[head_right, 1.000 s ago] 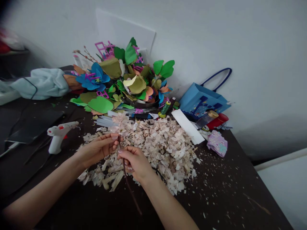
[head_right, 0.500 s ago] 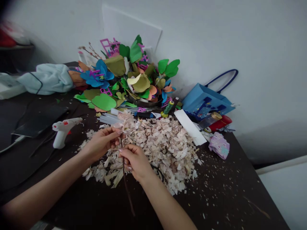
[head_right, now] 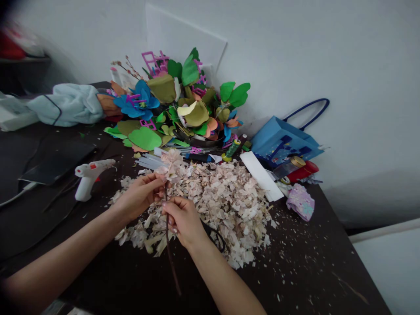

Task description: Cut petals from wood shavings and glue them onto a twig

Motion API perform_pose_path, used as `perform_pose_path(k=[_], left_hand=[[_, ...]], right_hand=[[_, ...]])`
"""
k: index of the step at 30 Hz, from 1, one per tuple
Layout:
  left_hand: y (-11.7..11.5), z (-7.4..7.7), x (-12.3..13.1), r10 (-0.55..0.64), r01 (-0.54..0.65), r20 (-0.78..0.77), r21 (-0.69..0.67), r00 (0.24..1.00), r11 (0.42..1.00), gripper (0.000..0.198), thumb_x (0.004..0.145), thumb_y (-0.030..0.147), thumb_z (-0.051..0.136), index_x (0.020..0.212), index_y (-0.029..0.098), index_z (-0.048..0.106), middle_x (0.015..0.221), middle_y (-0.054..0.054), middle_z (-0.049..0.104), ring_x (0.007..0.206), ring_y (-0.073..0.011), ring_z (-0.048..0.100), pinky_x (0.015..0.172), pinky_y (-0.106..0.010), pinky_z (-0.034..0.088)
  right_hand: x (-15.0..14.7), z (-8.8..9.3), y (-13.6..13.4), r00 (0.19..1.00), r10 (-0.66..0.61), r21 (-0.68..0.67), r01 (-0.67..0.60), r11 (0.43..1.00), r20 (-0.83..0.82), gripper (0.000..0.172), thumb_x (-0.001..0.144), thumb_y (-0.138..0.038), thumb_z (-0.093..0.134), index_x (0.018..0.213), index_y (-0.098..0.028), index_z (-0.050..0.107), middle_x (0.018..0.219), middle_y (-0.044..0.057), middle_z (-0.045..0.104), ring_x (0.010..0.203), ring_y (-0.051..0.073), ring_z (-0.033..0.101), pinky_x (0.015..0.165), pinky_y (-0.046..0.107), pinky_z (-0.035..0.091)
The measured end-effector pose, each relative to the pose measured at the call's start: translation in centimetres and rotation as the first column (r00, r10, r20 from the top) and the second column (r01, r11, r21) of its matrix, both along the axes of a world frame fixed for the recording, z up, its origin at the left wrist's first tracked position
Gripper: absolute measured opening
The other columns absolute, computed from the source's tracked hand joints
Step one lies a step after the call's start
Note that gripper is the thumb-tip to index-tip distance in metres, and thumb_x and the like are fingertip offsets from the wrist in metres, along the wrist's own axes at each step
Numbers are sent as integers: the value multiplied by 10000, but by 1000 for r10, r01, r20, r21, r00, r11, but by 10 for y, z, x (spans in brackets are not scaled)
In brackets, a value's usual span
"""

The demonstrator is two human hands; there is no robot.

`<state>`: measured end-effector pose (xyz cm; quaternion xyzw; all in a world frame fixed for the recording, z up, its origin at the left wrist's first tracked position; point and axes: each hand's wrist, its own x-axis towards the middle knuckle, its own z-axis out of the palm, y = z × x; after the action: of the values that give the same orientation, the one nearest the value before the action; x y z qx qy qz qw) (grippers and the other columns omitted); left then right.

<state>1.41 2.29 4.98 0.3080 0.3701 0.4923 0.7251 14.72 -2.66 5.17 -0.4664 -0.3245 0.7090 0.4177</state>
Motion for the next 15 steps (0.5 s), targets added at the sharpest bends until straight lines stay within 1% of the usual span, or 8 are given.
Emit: perform_pose_path(k=[6,15], left_hand=[[-1,-3,-2,-5,5,47,3,999,1000,236,670,278,805,740,130,635,728,-28,682,496,-53,533,445,-155,403],[-2,-4,-4,29,-29,63,-2,998,1000,233,669,259,802,729,143,609,680,-16,665,486,-53,509,438,-150,380]], right_hand=[[-4,2,1,1000,-15,3,15,1000,-4,231,673,-301,683,533,-169,555,354,-109,395,274,10,245,300,157,138],[-8,2,-1,1000,-6,22,5,1000,8,231,675,-303,674,529,-173,551,337,-111,387,261,14,252,297,157,147]])
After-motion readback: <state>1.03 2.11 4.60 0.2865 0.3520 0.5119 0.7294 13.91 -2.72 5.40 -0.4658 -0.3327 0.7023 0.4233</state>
